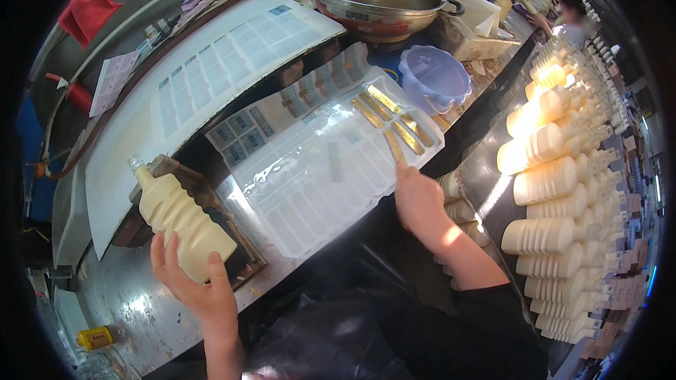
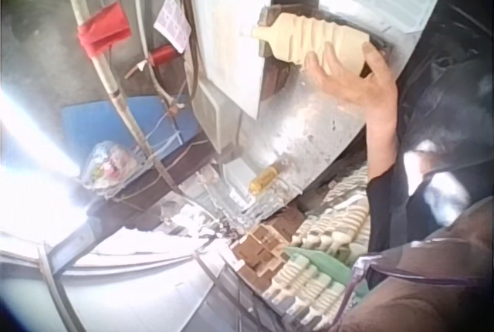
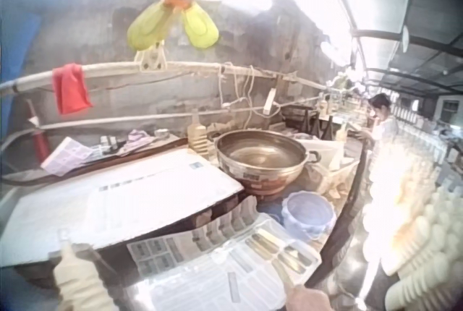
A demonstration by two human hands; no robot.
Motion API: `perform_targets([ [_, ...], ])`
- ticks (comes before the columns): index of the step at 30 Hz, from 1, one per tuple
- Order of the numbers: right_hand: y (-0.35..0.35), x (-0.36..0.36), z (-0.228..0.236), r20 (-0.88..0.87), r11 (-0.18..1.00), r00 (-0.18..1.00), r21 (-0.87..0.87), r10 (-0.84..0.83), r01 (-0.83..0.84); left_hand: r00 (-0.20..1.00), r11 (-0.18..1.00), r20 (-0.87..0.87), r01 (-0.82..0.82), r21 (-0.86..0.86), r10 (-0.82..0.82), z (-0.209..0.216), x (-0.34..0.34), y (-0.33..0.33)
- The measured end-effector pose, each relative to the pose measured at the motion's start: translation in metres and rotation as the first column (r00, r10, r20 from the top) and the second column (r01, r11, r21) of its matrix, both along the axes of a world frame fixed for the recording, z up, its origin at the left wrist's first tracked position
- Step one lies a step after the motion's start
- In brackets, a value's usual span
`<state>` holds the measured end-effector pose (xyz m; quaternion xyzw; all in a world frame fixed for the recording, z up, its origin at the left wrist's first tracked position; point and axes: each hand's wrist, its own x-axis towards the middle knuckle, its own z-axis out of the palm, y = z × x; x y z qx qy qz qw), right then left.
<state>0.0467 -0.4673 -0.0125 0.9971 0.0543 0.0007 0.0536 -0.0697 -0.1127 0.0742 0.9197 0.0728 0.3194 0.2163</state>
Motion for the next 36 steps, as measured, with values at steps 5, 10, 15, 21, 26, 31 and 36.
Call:
perform_targets([
  [5, -0.007, -0.005, 0.016, 0.18, 0.928, 0.946, 0.215, 0.268, -0.304, 0.965, 0.968, 0.084, 0.25, -0.013, -0.248, 0.002, 0.012, -0.024],
  [10, -0.029, -0.004, 0.0, 0.215, 0.874, 0.913, 0.278, 0.348, -0.399, 0.913, 0.893, 0.049, 0.408, -0.193, -0.406, -0.008, 0.026, -0.052],
  [15, 0.009, -0.002, 0.025, -0.134, 0.478, 0.96, 0.879, 0.244, 0.001, 0.882, 0.867, 0.001, 0.464, -0.181, -0.472, -0.016, 0.043, -0.072],
  [21, 0.122, -0.021, 0.101, -0.153, 0.147, 0.858, 0.985, 0.489, 0.092, 0.949, 0.949, -0.014, 0.315, 0.006, -0.315, 0.008, 0.054, -0.068],
  [26, 0.171, -0.008, 0.12, 0.046, 0.219, 0.771, 0.947, 0.636, -0.237, 0.979, 0.985, 0.11, 0.173, -0.011, -0.17, 0.012, 0.042, -0.02],
  [31, 0.222, 0.022, 0.11, -0.103, 0.09, 0.701, 0.994, 0.706, 0.055, 0.995, 0.752, 0.092, 0.04, -0.658, 0.028, 0.018, 0.025, 0.018],
  [36, 0.269, 0.05, 0.1, -0.386, 0.144, 0.495, 0.878, 0.779, 0.457, 0.975, 0.421, 0.149, 0.067, -0.905, 0.167, 0.019, 0.035, 0.054],
])
